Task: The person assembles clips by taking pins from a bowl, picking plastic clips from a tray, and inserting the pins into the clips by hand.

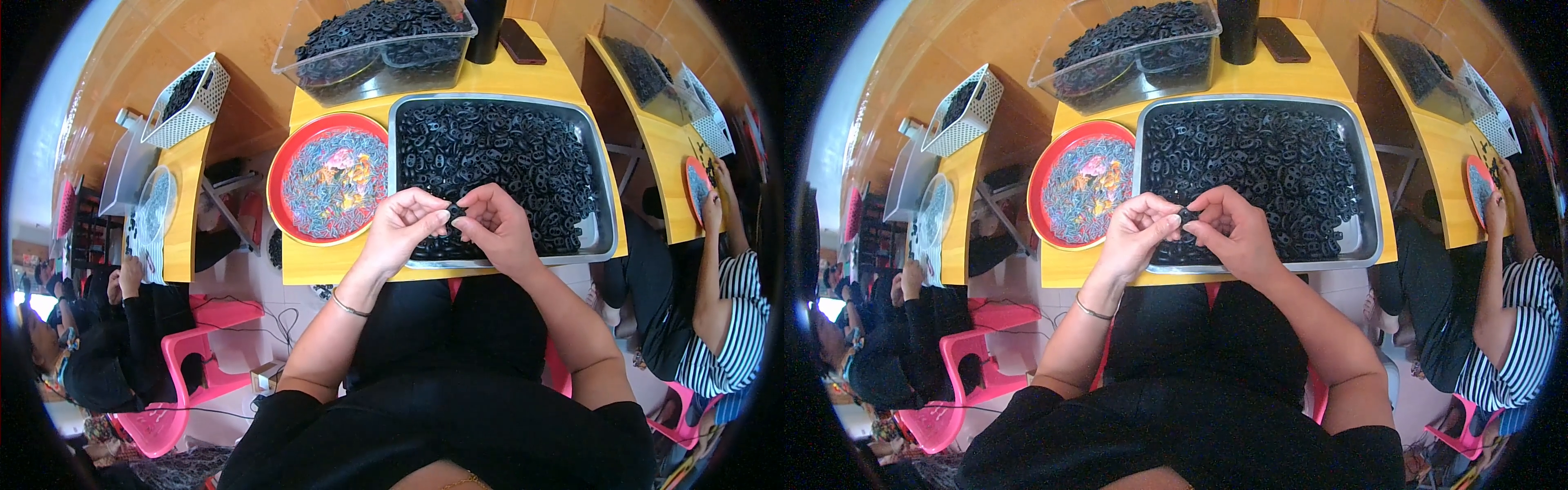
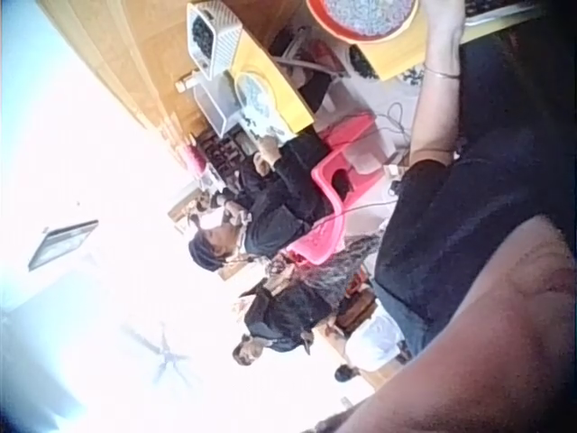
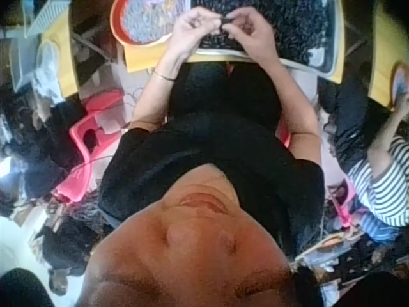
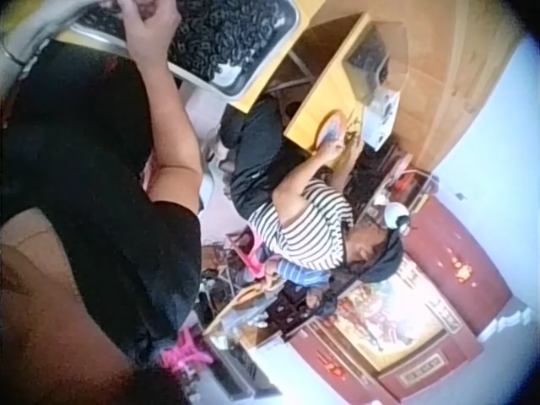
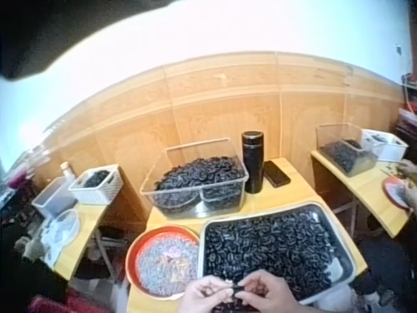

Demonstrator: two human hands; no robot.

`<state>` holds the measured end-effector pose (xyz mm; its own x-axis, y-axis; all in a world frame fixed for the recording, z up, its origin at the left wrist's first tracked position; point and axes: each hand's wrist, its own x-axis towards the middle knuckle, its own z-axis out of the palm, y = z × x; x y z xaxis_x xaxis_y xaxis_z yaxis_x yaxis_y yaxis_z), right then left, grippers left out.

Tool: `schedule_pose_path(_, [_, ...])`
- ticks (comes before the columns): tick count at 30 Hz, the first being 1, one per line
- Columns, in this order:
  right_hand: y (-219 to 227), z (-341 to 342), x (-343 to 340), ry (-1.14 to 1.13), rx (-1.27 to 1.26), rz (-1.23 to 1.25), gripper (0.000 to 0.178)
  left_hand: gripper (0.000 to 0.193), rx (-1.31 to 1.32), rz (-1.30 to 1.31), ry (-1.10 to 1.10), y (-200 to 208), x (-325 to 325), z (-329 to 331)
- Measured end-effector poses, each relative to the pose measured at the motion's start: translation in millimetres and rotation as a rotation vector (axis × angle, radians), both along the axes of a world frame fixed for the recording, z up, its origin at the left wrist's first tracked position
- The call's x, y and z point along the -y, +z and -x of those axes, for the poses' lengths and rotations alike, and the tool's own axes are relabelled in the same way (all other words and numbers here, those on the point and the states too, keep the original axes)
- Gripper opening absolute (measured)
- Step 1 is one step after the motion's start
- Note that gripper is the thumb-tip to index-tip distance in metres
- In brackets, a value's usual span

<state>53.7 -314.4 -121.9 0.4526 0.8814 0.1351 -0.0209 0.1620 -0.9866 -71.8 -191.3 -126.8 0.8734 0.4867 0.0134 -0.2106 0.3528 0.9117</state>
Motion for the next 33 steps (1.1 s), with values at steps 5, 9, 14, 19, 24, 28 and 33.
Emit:
schedule_pose_path(5, [2,0,2,0.043,0.036,0.024,0.023,0.007,-0.075,-0.027,-0.031,6,-2,3])
schedule_pose_path(9, [8,2,3,0.062,0.104,0.043,0.029,0.008,-0.108,-0.023,-0.058,9,-5,6])
schedule_pose_path(14, [10,2,0,0.061,0.323,-0.017,0.034,0.008,-0.045,0.098,-0.123,5,-11,6])
schedule_pose_path(19, [10,2,0,0.051,0.443,-0.028,0.033,0.011,-0.083,0.107,-0.173,9,-14,8])
schedule_pose_path(24, [11,2,-1,0.05,0.488,-0.028,0.029,0.01,-0.12,0.084,-0.174,12,-12,7])
schedule_pose_path(28, [11,1,2,0.032,0.569,-0.002,0.028,0.013,-0.123,0.05,-0.174,12,-12,7])
schedule_pose_path(33, [10,2,3,0.012,0.535,0.001,0.027,0.017,-0.123,0.098,-0.173,13,-9,7])
